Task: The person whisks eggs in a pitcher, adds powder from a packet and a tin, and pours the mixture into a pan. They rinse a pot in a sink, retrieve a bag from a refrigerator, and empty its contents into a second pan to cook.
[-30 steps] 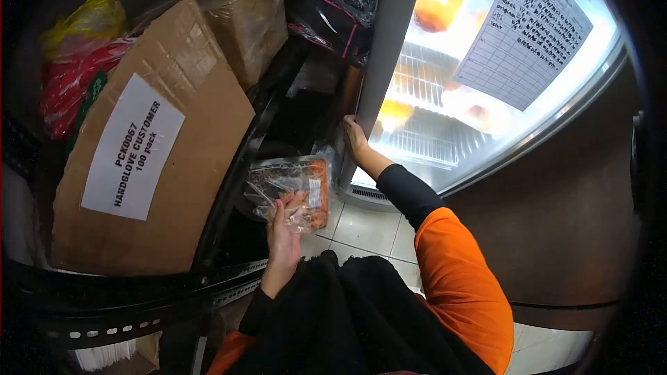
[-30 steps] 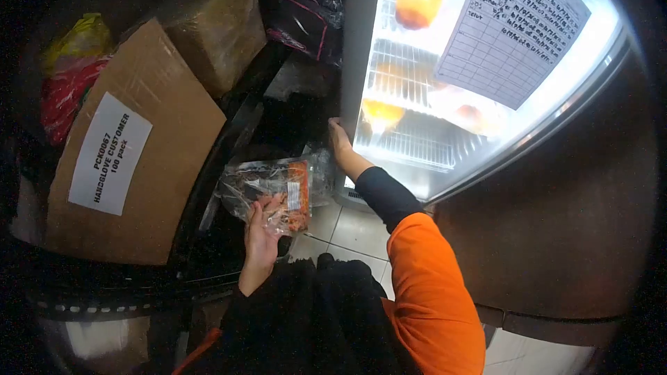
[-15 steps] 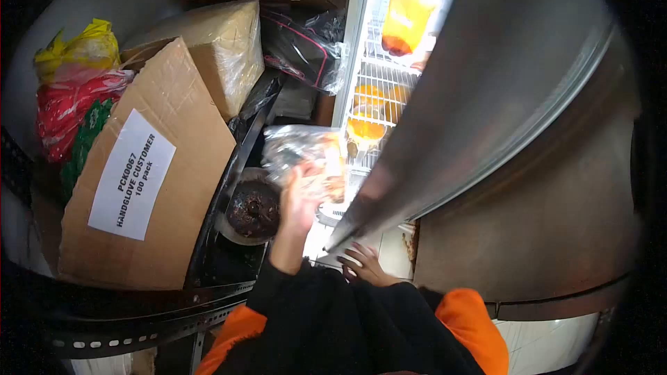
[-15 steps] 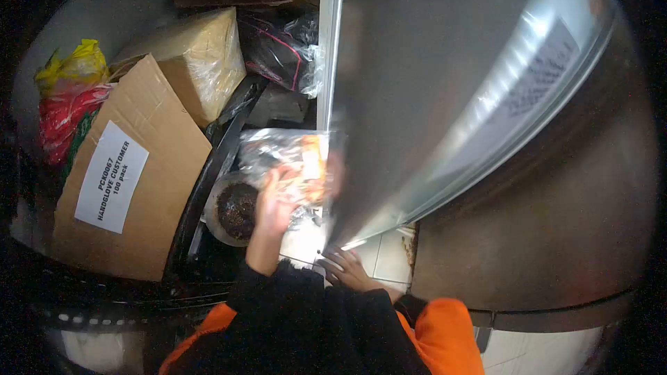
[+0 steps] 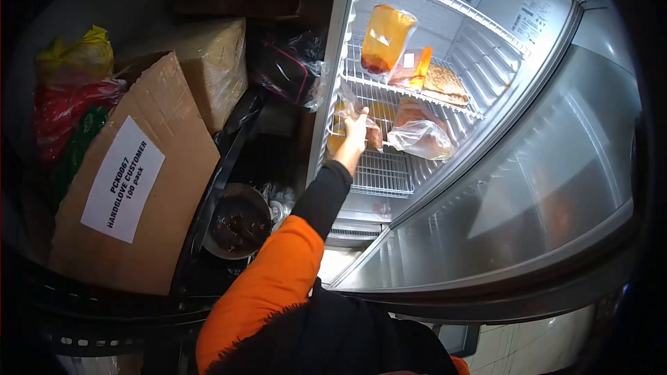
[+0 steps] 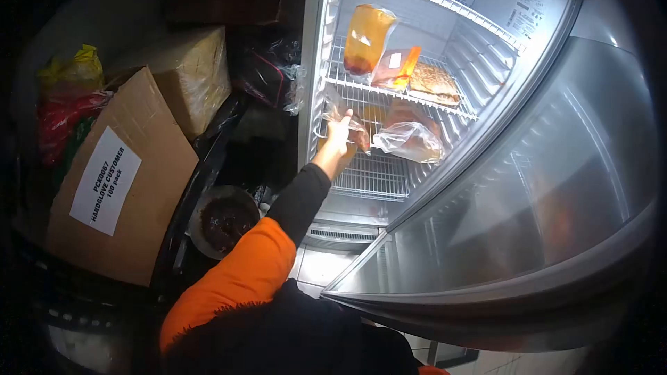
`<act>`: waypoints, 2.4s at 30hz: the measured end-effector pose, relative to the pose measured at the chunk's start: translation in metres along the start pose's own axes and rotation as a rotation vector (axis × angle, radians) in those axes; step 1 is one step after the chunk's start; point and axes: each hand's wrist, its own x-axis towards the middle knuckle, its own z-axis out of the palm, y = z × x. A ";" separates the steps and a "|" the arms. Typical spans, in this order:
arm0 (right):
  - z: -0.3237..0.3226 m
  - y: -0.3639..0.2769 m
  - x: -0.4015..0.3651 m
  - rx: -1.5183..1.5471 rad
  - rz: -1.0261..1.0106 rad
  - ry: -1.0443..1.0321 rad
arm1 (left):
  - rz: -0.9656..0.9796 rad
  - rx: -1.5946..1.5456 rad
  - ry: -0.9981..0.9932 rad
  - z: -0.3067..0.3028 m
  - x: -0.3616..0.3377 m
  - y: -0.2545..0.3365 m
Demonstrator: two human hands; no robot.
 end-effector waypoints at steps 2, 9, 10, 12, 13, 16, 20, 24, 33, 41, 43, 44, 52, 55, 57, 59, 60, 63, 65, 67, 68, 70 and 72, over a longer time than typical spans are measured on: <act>0.005 0.003 0.003 -0.056 -0.048 -0.024 | 0.203 0.011 -0.137 -0.022 -0.006 -0.013; 0.028 0.013 0.051 -0.339 -0.284 -0.017 | 0.234 0.108 0.184 -0.171 -0.218 0.007; 0.031 0.012 0.065 -0.390 -0.312 0.010 | 0.211 0.145 0.281 -0.200 -0.236 -0.004; 0.028 0.007 0.097 -0.353 -0.326 0.068 | 0.149 0.219 0.495 -0.245 -0.269 -0.013; 0.021 0.003 0.116 -0.156 -0.289 0.092 | 0.162 0.247 0.535 -0.265 -0.282 -0.017; -0.003 -0.009 0.172 0.179 -0.215 0.129 | 0.117 0.274 0.604 -0.290 -0.318 -0.008; 0.003 -0.024 0.234 0.353 -0.081 0.148 | 0.002 0.311 0.619 -0.309 -0.372 -0.017; 0.078 -0.027 0.297 0.788 0.233 0.069 | -0.014 0.293 0.754 -0.303 -0.444 -0.036; 0.153 -0.022 0.376 1.774 0.678 -0.451 | 0.018 -0.023 1.515 -0.233 -0.621 -0.106; 0.163 0.026 0.300 1.826 0.274 -0.594 | 0.318 -0.321 1.709 -0.182 -0.749 -0.167; 0.119 0.038 0.255 1.797 0.208 -0.595 | 0.382 -0.492 1.792 -0.176 -0.805 -0.213; 0.108 0.030 0.239 1.771 0.225 -0.626 | 0.403 -0.563 1.843 -0.176 -0.834 -0.250; 0.038 -0.110 0.032 1.627 0.161 -0.766 | 0.352 -1.008 2.190 -0.120 -1.069 -0.424; 0.029 -0.153 -0.033 1.583 0.109 -0.908 | 0.571 -0.954 2.276 -0.122 -1.146 -0.425; 0.027 -0.183 -0.073 1.565 0.077 -1.009 | 0.699 -0.903 2.265 -0.136 -1.204 -0.395; 0.031 -0.215 -0.112 1.548 0.043 -1.118 | 0.765 -0.752 2.260 -0.164 -1.266 -0.342; 0.034 -0.230 -0.132 1.538 0.023 -1.168 | 0.813 -0.653 2.264 -0.180 -1.295 -0.314; 0.051 -0.292 -0.194 1.507 -0.048 -1.368 | 0.902 -0.327 2.214 -0.224 -1.372 -0.223; 0.065 -0.352 -0.245 1.463 -0.097 -1.522 | 0.897 -0.189 2.168 -0.242 -1.406 -0.186; 0.114 -0.441 -0.297 1.438 -0.187 -1.829 | 0.863 -0.055 2.136 -0.259 -1.455 -0.154; 0.166 -0.479 -0.323 1.427 -0.277 -1.823 | 0.836 0.004 2.150 -0.274 -1.481 -0.164; 0.121 -0.566 -0.405 1.387 -0.312 -1.880 | 0.780 -0.018 2.218 -0.286 -1.534 -0.190; 0.057 -0.644 -0.489 1.288 -0.250 -1.908 | 0.663 -0.296 2.338 -0.270 -1.576 -0.227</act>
